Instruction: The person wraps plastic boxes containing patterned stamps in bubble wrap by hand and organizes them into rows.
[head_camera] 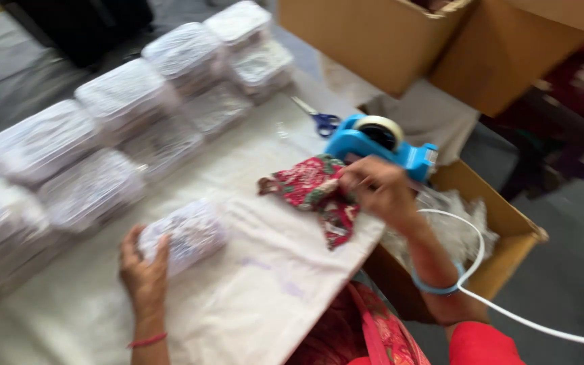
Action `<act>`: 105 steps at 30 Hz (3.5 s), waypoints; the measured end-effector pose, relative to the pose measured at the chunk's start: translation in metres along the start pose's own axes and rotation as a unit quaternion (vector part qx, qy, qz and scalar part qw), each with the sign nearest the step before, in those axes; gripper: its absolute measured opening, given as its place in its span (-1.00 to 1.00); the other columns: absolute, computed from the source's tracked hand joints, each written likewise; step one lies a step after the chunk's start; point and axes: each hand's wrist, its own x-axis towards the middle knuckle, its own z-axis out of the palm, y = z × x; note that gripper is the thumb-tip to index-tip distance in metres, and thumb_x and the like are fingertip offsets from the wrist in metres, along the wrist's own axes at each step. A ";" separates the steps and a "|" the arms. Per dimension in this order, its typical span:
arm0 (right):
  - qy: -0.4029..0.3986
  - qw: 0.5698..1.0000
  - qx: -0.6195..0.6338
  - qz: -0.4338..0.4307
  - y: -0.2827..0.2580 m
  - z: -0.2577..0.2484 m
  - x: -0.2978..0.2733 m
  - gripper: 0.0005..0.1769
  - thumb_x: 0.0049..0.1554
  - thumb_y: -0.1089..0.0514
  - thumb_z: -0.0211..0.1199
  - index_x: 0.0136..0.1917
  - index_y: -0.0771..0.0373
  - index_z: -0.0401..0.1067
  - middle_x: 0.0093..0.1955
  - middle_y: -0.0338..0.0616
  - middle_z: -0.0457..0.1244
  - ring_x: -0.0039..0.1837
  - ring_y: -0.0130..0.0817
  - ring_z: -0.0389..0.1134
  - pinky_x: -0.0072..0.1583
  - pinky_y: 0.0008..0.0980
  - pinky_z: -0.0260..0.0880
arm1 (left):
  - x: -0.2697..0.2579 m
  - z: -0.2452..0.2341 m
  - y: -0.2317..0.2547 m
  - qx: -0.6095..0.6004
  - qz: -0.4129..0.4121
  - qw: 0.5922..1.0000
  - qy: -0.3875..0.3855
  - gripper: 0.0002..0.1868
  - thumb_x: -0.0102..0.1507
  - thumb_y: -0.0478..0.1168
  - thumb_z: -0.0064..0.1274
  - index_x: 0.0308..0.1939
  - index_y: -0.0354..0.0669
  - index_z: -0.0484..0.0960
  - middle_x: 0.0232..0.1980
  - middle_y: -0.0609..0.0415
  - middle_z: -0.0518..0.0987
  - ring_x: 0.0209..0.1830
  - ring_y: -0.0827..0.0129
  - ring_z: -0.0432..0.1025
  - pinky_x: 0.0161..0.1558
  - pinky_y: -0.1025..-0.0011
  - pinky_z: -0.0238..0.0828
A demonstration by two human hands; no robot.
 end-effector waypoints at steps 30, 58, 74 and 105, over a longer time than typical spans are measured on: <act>-0.036 0.976 -0.088 0.195 0.101 -0.132 0.008 -0.78 0.24 0.14 0.27 0.00 0.38 0.53 0.11 -0.09 0.29 -0.03 -0.38 0.22 0.00 -0.37 0.30 | -0.005 -0.004 -0.004 0.096 0.043 0.994 0.021 -0.48 0.30 -0.04 0.38 0.19 -0.28 0.60 0.29 -0.08 0.49 0.30 0.12 0.41 0.28 0.18 0.40; 0.040 0.908 0.234 0.345 0.206 -0.136 -0.058 -0.81 0.22 0.11 0.35 -0.03 0.30 0.54 -0.23 -0.27 0.36 -0.21 -0.52 0.37 -0.13 -0.50 0.39 | -0.007 -0.006 -0.012 0.107 0.054 0.993 0.017 -0.53 0.35 -0.06 0.39 0.17 -0.29 0.61 0.26 -0.10 0.50 0.38 0.08 0.38 0.40 0.14 0.34; -0.077 0.984 -0.156 -0.040 -0.014 -0.096 0.033 -0.82 0.18 0.16 0.39 -0.03 0.32 0.55 -0.15 -0.04 0.35 -0.14 -0.22 0.37 -0.08 -0.31 0.36 | -0.004 -0.001 -0.001 0.115 0.073 0.989 0.058 -0.51 0.26 -0.06 0.39 0.11 -0.30 0.61 0.21 -0.15 0.54 0.26 -0.01 0.41 0.23 0.11 0.39; -0.396 0.902 0.072 -0.158 -0.142 0.198 0.052 -0.29 0.18 0.09 0.30 0.56 0.00 0.18 0.39 -0.19 0.35 0.32 -0.24 0.41 0.30 -0.16 0.43 | -0.002 -0.005 0.014 0.097 -0.015 0.993 0.070 -0.44 0.12 0.07 0.30 0.07 -0.16 0.59 0.14 0.02 0.55 0.24 0.15 0.39 0.25 0.10 0.27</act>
